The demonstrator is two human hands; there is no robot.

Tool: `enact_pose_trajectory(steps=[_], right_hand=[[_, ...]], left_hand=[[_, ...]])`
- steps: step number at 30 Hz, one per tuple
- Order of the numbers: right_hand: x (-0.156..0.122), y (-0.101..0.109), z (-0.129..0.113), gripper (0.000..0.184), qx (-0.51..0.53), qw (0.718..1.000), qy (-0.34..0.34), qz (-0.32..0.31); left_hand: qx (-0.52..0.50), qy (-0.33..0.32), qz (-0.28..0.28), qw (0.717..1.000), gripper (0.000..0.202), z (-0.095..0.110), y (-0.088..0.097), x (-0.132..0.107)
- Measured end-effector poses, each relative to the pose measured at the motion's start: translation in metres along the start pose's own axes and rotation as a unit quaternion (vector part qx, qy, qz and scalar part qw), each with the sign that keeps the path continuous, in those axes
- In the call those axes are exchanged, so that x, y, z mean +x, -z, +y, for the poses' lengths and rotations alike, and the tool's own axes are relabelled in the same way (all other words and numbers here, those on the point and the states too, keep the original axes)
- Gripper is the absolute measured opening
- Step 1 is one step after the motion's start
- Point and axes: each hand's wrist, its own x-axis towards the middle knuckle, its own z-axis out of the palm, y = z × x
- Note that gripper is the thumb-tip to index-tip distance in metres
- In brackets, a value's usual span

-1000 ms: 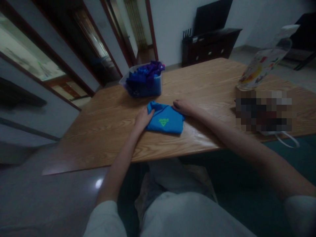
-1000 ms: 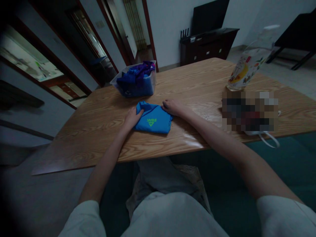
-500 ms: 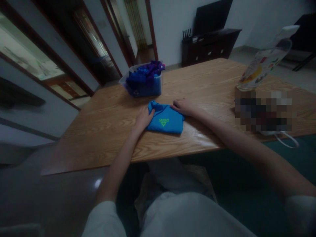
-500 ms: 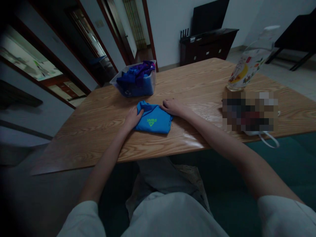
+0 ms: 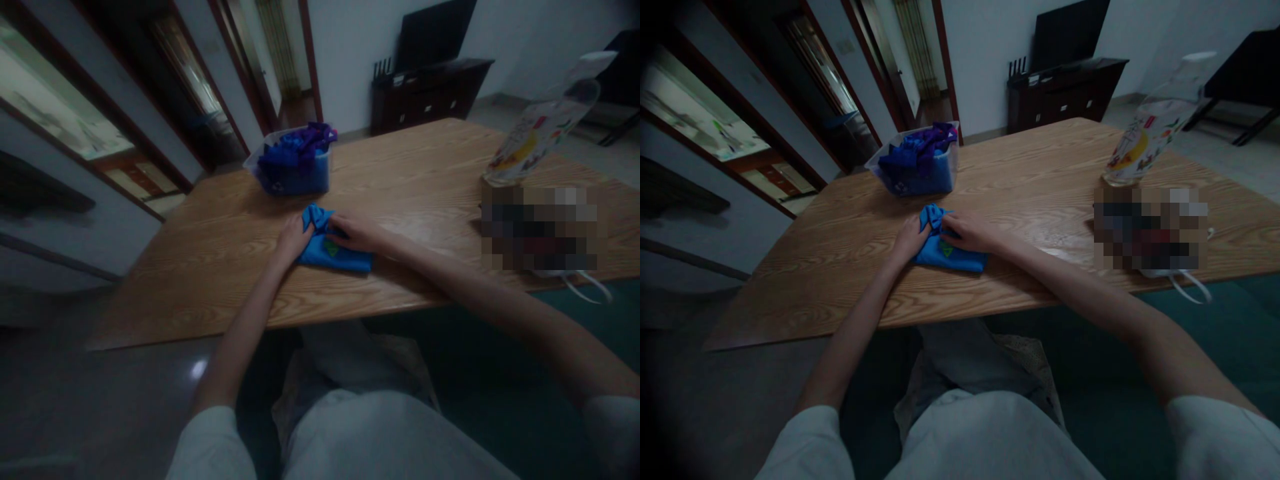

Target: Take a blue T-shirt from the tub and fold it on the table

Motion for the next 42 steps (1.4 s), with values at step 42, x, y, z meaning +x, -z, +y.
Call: enact_pose_trajectory(steps=[42], right_hand=[[0.001,0.011,0.046,0.040,0.000,0.987,-0.151,0.055]], left_hand=[[0.020,0.016,-0.014,1.000,0.041,0.006,0.006,-0.002]])
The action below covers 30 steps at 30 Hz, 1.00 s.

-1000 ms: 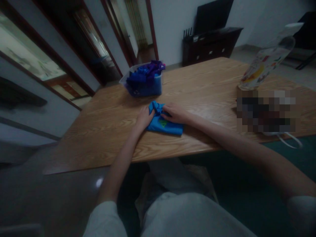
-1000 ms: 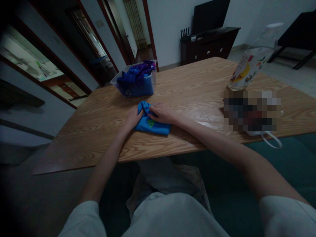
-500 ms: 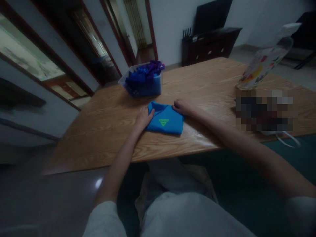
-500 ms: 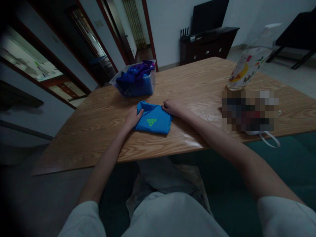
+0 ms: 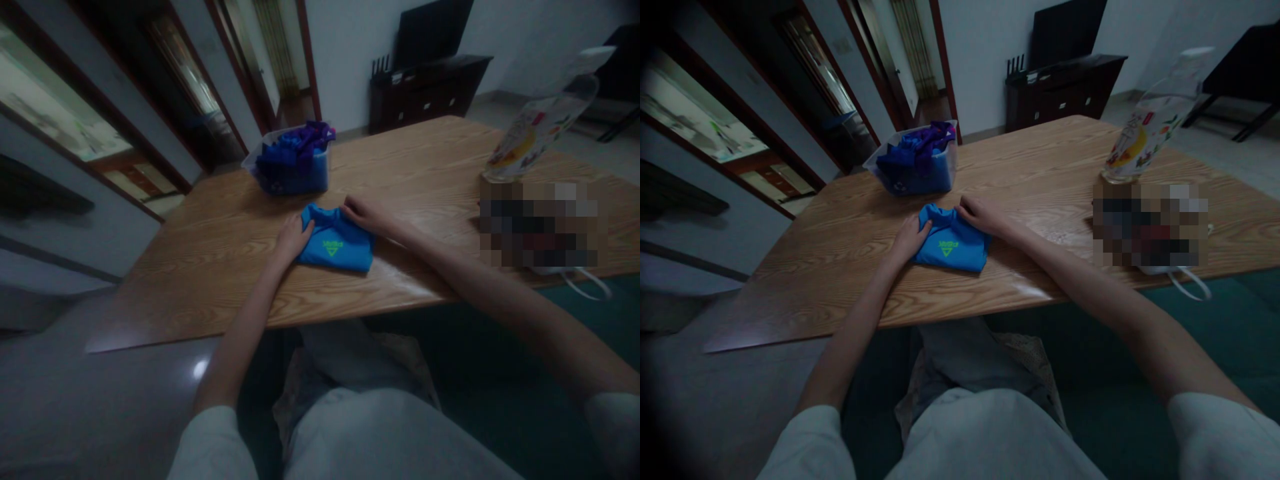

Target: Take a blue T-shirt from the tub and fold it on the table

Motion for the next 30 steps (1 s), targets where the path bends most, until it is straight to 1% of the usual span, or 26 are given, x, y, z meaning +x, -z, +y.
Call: enact_pose_trajectory(steps=[3,7,9,12,14,16,18,20,22,24,25,27,30], right_hand=[[-0.008,-0.004,-0.021,0.037,0.037,0.993,0.108,0.023],[-0.019,-0.023,-0.050,0.035,0.025,0.967,0.252,-0.016],[-0.022,-0.031,-0.057,0.035,0.013,0.956,0.291,-0.028],[-0.021,-0.035,-0.055,0.038,-0.004,0.954,0.299,-0.012],[-0.017,-0.030,-0.047,0.038,-0.018,0.958,0.287,0.000],[-0.012,-0.022,-0.038,0.038,-0.042,0.966,0.257,0.012],[-0.007,-0.012,-0.027,0.039,-0.075,0.976,0.203,0.024],[-0.002,-0.003,-0.015,0.038,-0.114,0.985,0.129,0.027],[0.000,0.002,-0.001,0.037,-0.155,0.987,0.048,0.001],[0.001,0.003,0.013,0.038,-0.189,0.980,-0.021,-0.051],[0.002,0.003,0.018,0.041,-0.200,0.976,-0.044,-0.080],[0.002,0.000,0.027,0.046,-0.207,0.969,-0.062,-0.122],[0.002,-0.004,0.032,0.049,-0.207,0.968,-0.054,-0.133]], left_hand=[[-0.004,-0.002,-0.016,1.000,0.039,0.003,0.003,0.000],[-0.011,-0.003,-0.020,1.000,0.036,0.003,0.004,0.000],[-0.017,-0.005,-0.013,1.000,0.036,0.002,0.002,0.000],[-0.014,-0.011,-0.007,1.000,0.035,0.000,0.000,0.001],[-0.011,-0.013,-0.006,1.000,0.036,-0.001,-0.001,0.001],[-0.011,-0.011,-0.004,1.000,0.038,-0.002,-0.001,0.001],[-0.012,-0.006,-0.001,1.000,0.040,-0.002,-0.002,0.001],[-0.012,-0.003,0.003,1.000,0.042,-0.003,-0.002,0.000],[-0.009,-0.004,0.005,1.000,0.044,-0.003,-0.002,0.000],[-0.004,-0.003,0.004,1.000,0.045,-0.003,-0.003,0.000],[-0.002,-0.001,0.002,1.000,0.046,-0.003,-0.003,0.000],[-0.003,-0.001,0.002,1.000,0.047,-0.003,-0.003,0.000],[-0.015,-0.003,0.007,1.000,0.046,-0.003,-0.002,0.000]])
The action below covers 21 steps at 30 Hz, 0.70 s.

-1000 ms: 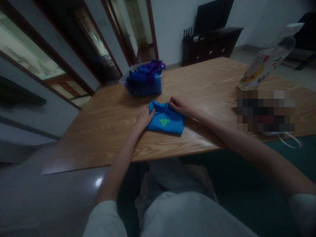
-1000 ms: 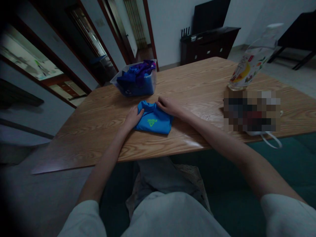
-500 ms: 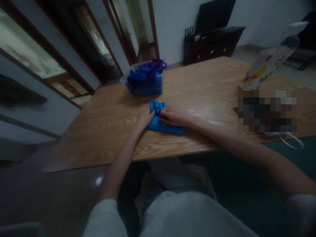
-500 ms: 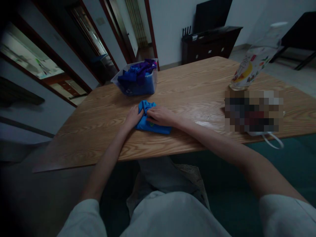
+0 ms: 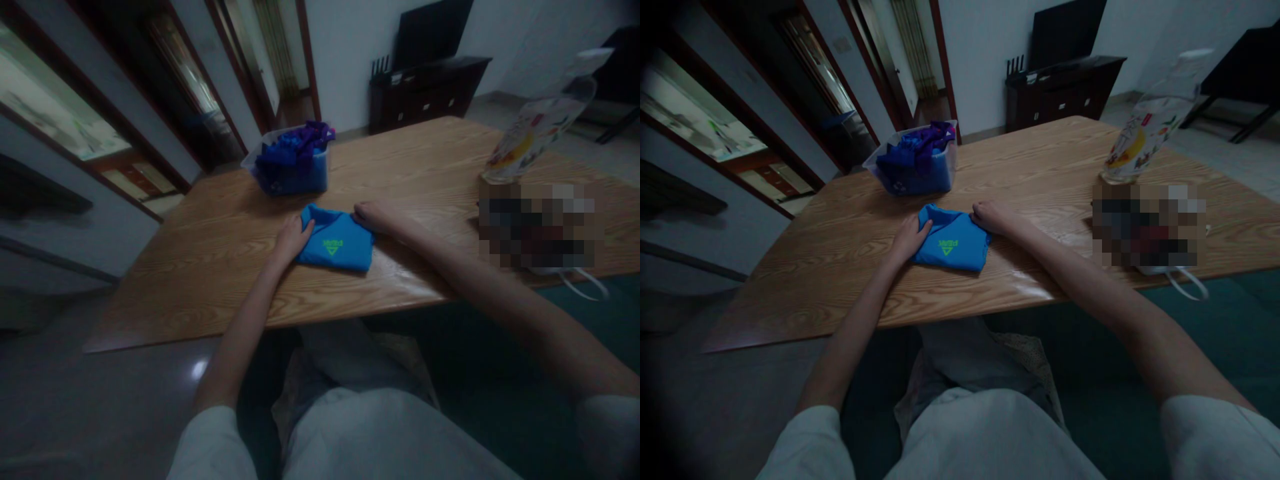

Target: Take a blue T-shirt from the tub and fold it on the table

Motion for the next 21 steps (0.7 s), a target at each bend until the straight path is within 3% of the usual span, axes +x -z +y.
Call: enact_pose_trajectory(steps=[9,16,21], right_hand=[[0.003,-0.004,0.001,0.048,0.000,1.000,0.011,0.006],[0.001,-0.001,-0.001,0.044,0.002,1.000,0.011,0.002],[-0.003,0.002,-0.004,0.044,0.000,1.000,0.009,0.006]], left_hand=[[0.007,0.002,-0.022,1.000,0.041,0.003,0.004,0.000],[0.007,-0.032,0.015,0.999,0.030,0.012,0.009,-0.003],[0.020,-0.077,0.060,0.995,0.030,0.029,0.021,-0.012]])
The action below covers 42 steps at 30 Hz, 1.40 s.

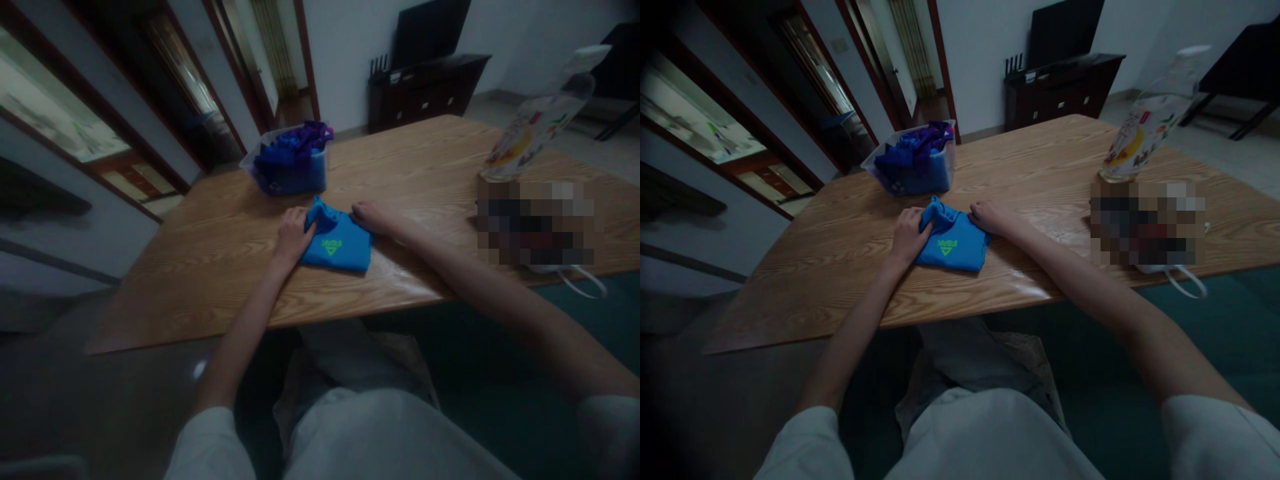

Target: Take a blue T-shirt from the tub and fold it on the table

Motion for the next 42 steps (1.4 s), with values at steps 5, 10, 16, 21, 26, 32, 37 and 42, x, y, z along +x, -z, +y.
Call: enact_pose_trajectory(steps=[5,10,16,21,26,32,37,42], right_hand=[[-0.003,0.003,-0.003,0.043,0.008,1.000,-0.004,0.004],[-0.003,0.003,-0.003,0.034,0.008,1.000,0.003,-0.005],[-0.001,0.000,-0.001,0.040,0.001,1.000,0.009,0.002],[0.001,-0.001,0.000,0.045,-0.003,1.000,0.003,0.000],[0.000,0.002,-0.001,0.044,-0.003,1.000,0.004,-0.003],[-0.003,0.005,-0.004,0.043,0.007,1.000,0.001,-0.003],[-0.002,0.003,-0.003,0.045,0.003,1.000,0.003,0.002],[0.000,-0.003,0.001,0.044,0.008,1.000,0.005,0.010]], left_hand=[[-0.001,-0.070,-0.018,0.997,0.029,0.032,0.012,-0.009],[-0.034,-0.194,-0.115,0.974,0.032,0.057,0.007,-0.019],[-0.060,-0.117,-0.067,0.989,0.037,0.045,-0.002,-0.014],[-0.040,0.008,-0.037,0.998,0.033,0.020,-0.002,-0.006],[0.015,0.108,0.014,0.994,0.039,-0.016,-0.008,0.004],[0.011,0.122,-0.046,0.991,0.053,-0.052,-0.022,0.007],[-0.010,0.106,-0.042,0.993,0.055,-0.051,-0.027,0.006],[-0.030,0.090,-0.031,0.995,0.048,-0.050,-0.027,0.008]])
